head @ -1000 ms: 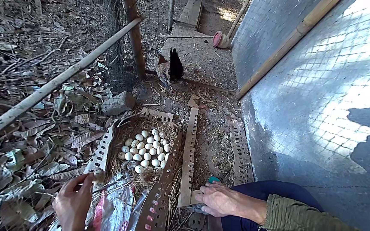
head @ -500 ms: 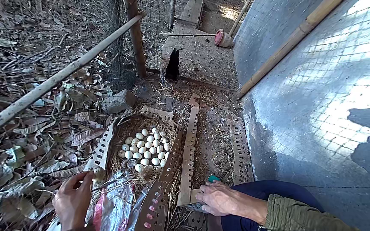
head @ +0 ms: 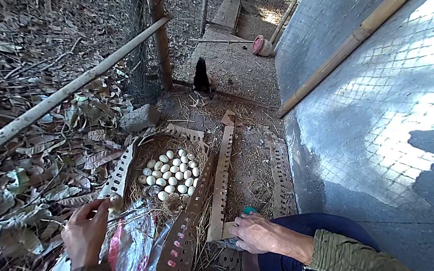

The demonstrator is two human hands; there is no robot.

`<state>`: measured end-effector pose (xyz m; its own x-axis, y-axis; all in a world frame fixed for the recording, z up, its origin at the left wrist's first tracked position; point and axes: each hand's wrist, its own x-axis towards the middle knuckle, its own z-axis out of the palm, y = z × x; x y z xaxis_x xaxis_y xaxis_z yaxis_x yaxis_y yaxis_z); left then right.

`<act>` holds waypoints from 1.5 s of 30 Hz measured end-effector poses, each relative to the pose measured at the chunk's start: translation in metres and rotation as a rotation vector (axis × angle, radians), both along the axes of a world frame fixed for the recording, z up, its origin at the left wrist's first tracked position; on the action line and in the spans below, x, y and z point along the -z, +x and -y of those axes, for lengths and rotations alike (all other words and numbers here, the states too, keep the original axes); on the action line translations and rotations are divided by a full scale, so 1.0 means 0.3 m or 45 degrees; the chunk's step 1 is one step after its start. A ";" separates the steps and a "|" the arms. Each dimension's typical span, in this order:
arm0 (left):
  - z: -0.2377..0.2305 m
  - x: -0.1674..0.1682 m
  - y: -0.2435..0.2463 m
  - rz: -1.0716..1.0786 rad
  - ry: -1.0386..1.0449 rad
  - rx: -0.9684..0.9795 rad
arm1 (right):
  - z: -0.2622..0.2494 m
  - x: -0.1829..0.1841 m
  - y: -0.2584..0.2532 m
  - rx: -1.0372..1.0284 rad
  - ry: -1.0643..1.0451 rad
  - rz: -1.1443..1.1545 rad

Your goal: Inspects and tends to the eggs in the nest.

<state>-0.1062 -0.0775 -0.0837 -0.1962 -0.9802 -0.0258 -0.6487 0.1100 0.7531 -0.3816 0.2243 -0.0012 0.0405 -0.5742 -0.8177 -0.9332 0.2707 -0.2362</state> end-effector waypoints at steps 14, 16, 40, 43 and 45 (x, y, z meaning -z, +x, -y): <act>-0.003 -0.004 -0.005 -0.012 -0.007 -0.008 | 0.000 0.000 0.000 -0.008 0.013 -0.008; -0.003 -0.005 -0.002 -0.008 -0.002 -0.006 | 0.001 -0.001 0.001 0.001 0.015 -0.004; 0.000 0.002 -0.006 -0.015 0.015 -0.015 | 0.011 -0.001 0.005 -0.008 0.045 -0.005; 0.000 0.002 -0.005 -0.009 0.022 -0.004 | 0.012 0.000 0.006 -0.015 0.043 -0.006; 0.002 0.006 -0.002 -0.007 0.022 0.004 | 0.012 0.001 0.007 -0.014 0.044 0.000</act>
